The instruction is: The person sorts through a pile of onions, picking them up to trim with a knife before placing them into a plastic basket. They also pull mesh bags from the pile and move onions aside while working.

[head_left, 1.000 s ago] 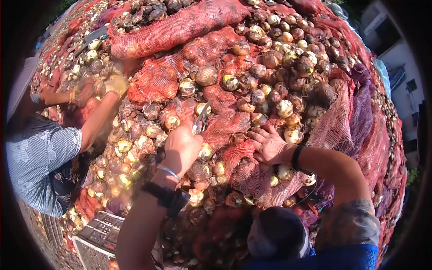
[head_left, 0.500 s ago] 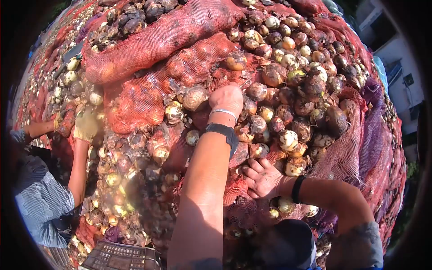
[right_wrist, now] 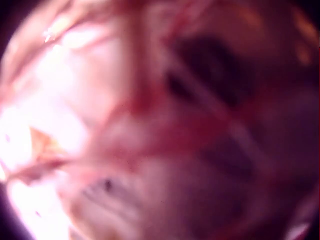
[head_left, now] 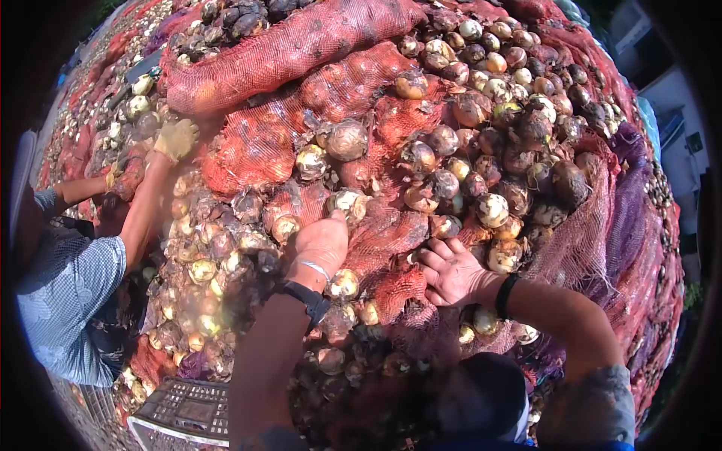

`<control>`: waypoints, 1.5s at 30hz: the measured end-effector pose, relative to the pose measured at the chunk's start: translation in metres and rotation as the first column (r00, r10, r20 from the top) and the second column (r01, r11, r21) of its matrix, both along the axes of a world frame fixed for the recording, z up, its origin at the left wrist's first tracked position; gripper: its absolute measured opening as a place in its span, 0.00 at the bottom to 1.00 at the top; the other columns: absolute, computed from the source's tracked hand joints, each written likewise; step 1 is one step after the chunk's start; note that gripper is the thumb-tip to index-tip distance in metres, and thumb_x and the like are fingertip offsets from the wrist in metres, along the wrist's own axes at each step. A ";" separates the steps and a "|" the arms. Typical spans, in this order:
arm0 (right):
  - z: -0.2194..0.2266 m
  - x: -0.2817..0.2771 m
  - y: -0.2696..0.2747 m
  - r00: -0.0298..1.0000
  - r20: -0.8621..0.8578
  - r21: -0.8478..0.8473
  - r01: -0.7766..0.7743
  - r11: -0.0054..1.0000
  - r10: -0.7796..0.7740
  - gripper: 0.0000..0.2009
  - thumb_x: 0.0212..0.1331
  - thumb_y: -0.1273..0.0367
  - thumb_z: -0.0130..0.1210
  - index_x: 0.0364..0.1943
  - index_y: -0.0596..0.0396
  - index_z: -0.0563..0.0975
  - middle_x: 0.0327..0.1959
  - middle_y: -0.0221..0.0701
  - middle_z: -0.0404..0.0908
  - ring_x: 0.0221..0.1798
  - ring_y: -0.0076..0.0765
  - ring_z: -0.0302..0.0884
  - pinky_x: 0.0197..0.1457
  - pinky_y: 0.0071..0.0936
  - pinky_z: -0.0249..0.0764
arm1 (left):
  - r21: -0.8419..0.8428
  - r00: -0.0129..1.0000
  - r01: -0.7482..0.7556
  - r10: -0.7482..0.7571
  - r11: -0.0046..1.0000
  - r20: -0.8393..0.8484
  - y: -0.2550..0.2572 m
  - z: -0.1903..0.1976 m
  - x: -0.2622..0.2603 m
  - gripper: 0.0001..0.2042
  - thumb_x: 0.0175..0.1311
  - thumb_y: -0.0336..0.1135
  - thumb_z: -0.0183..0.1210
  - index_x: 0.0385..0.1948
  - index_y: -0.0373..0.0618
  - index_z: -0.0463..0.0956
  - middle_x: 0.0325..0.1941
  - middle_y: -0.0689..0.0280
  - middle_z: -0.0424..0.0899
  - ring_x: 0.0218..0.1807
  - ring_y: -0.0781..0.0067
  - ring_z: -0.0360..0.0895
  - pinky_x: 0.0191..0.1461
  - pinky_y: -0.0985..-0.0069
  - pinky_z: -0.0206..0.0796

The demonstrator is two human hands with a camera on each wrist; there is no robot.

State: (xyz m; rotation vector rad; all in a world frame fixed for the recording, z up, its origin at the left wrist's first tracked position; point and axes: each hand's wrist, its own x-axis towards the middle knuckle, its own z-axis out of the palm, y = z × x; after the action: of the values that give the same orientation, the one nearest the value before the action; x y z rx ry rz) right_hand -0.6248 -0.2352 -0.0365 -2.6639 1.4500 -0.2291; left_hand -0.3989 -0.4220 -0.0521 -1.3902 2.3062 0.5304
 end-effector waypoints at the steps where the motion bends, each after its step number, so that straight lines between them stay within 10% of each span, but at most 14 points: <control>1: 0.002 -0.001 0.002 1.000 0.002 0.004 0.005 1.000 -0.005 0.23 0.43 0.56 0.60 0.44 0.55 0.79 0.56 0.36 0.75 0.59 0.49 0.68 0.59 0.47 0.62 | -0.030 1.000 0.019 -0.019 0.999 -0.014 0.013 -0.006 0.018 0.13 0.72 0.32 0.45 0.48 0.43 0.78 0.40 0.47 0.87 0.43 0.47 0.86 0.44 0.55 0.78; 6: 0.002 0.003 0.002 1.000 -0.007 -0.016 0.000 1.000 0.000 0.23 0.43 0.56 0.60 0.43 0.54 0.78 0.56 0.35 0.74 0.59 0.47 0.67 0.58 0.46 0.60 | -0.120 0.993 0.120 -0.117 0.985 0.028 0.062 -0.023 0.130 0.07 0.63 0.33 0.54 0.37 0.40 0.75 0.28 0.53 0.86 0.32 0.51 0.86 0.35 0.58 0.78; 11: 0.000 0.000 0.001 1.000 -0.014 -0.004 0.002 1.000 -0.002 0.22 0.43 0.56 0.60 0.42 0.54 0.78 0.54 0.36 0.74 0.58 0.47 0.68 0.58 0.46 0.61 | 0.122 0.951 0.084 -0.116 0.989 0.287 0.085 0.032 0.215 0.11 0.60 0.37 0.58 0.37 0.38 0.79 0.34 0.49 0.86 0.38 0.42 0.85 0.42 0.53 0.76; 18: 0.009 0.006 -0.005 0.998 -0.066 -0.038 0.003 0.999 -0.006 0.23 0.41 0.55 0.61 0.41 0.52 0.79 0.48 0.35 0.76 0.56 0.46 0.70 0.59 0.46 0.63 | -0.195 0.941 -0.148 0.199 0.970 0.274 0.111 0.133 0.294 0.14 0.55 0.30 0.61 0.43 0.41 0.76 0.33 0.48 0.84 0.40 0.41 0.82 0.41 0.55 0.75; 21: 0.040 0.031 -0.030 0.945 -0.261 0.463 0.302 0.833 -0.198 0.29 0.38 0.54 0.64 0.51 0.47 0.80 0.53 0.36 0.77 0.60 0.48 0.70 0.63 0.48 0.64 | -0.266 0.974 -0.162 0.196 0.950 0.109 0.150 0.166 0.324 0.16 0.53 0.25 0.60 0.44 0.40 0.73 0.32 0.48 0.82 0.36 0.40 0.80 0.39 0.51 0.71; 22: 0.038 0.038 -0.040 0.965 -0.199 0.350 0.232 0.907 -0.170 0.28 0.40 0.56 0.64 0.51 0.47 0.80 0.53 0.36 0.77 0.61 0.48 0.70 0.65 0.49 0.64 | -0.265 0.973 -0.167 0.203 0.950 0.113 0.161 0.172 0.332 0.16 0.53 0.25 0.60 0.44 0.40 0.73 0.32 0.48 0.82 0.36 0.40 0.80 0.39 0.51 0.71; 27: 0.003 0.106 -0.116 0.995 -0.085 0.385 0.085 0.919 -0.056 0.29 0.49 0.57 0.63 0.58 0.48 0.77 0.61 0.38 0.74 0.68 0.50 0.66 0.69 0.49 0.63 | -0.272 0.942 -0.307 0.250 0.912 -0.224 0.207 0.146 0.383 0.18 0.48 0.19 0.58 0.43 0.41 0.72 0.32 0.49 0.78 0.33 0.40 0.77 0.37 0.51 0.68; 35: -0.053 0.169 -0.138 0.928 -0.346 0.245 0.230 0.942 -0.137 0.30 0.57 0.53 0.60 0.64 0.44 0.72 0.68 0.44 0.67 0.68 0.55 0.68 0.68 0.49 0.65 | -0.341 0.974 -0.195 0.139 0.920 -0.180 0.220 0.122 0.387 0.15 0.51 0.26 0.56 0.44 0.39 0.72 0.38 0.52 0.75 0.39 0.43 0.74 0.42 0.51 0.65; 38: -0.045 0.157 -0.133 0.898 -0.418 0.402 0.319 0.858 -0.139 0.16 0.58 0.57 0.56 0.50 0.43 0.79 0.44 0.41 0.86 0.44 0.50 0.85 0.49 0.44 0.78 | -0.351 0.979 -0.146 0.083 0.925 -0.189 0.217 0.122 0.388 0.16 0.51 0.26 0.57 0.44 0.39 0.72 0.38 0.52 0.75 0.38 0.44 0.74 0.40 0.52 0.65; 42: -0.021 0.142 -0.114 0.950 -0.205 0.535 0.310 0.786 -0.235 0.12 0.57 0.57 0.54 0.39 0.44 0.82 0.35 0.39 0.86 0.43 0.51 0.84 0.47 0.46 0.77 | -0.340 0.968 -0.151 0.070 0.928 -0.240 0.211 0.121 0.380 0.15 0.49 0.23 0.56 0.42 0.38 0.73 0.35 0.52 0.75 0.36 0.45 0.75 0.38 0.53 0.67; 45: -0.009 0.124 -0.057 0.942 -0.336 0.466 0.160 0.870 0.007 0.14 0.57 0.56 0.55 0.37 0.51 0.78 0.30 0.40 0.84 0.38 0.48 0.85 0.43 0.43 0.77 | -0.394 0.952 -0.136 0.010 0.909 -0.307 0.211 0.120 0.381 0.15 0.47 0.22 0.56 0.40 0.37 0.73 0.32 0.52 0.75 0.34 0.44 0.75 0.36 0.53 0.68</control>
State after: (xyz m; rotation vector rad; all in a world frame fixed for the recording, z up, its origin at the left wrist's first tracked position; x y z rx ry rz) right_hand -0.5004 -0.2925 -0.0457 -2.2941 1.4532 0.5388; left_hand -0.0178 -0.2110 0.0678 -1.6930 2.7371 0.2989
